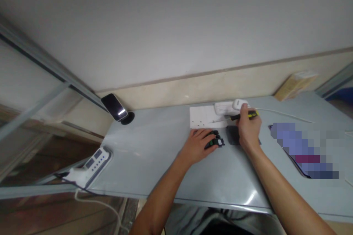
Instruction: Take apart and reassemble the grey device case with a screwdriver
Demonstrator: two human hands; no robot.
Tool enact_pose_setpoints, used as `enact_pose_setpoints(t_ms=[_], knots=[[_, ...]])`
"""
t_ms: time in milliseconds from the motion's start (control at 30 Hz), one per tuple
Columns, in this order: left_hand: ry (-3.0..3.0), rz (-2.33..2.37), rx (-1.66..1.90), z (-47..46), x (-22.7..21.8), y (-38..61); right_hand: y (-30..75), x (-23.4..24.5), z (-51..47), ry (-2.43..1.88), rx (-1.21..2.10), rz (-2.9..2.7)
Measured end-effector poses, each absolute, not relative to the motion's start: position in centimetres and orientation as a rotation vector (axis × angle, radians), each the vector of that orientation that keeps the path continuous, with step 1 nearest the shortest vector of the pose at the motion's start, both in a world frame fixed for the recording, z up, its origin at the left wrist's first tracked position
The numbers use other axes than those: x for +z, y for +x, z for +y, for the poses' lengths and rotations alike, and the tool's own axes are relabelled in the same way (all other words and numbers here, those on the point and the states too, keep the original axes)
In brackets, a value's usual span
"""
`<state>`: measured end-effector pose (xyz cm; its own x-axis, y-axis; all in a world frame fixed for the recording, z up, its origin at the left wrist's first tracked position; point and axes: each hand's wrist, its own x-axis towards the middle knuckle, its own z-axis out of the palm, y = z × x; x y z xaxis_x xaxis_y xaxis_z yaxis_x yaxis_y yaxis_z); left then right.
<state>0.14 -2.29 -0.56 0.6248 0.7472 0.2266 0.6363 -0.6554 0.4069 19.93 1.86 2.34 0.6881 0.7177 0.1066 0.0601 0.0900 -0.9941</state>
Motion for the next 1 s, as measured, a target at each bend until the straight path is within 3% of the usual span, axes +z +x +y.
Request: enact_pose_setpoints(t_ms=[233,1000], knots=[[2.537,1.128,0.551,-2.3,-0.5,0.3,19.4,2.8,1.5,-1.452,0.376,-0.850],[2.417,1.113,0.614,-2.1,-1.0,0.2,18.1,4.1,-0.4,-1.443,0.313,-1.116]])
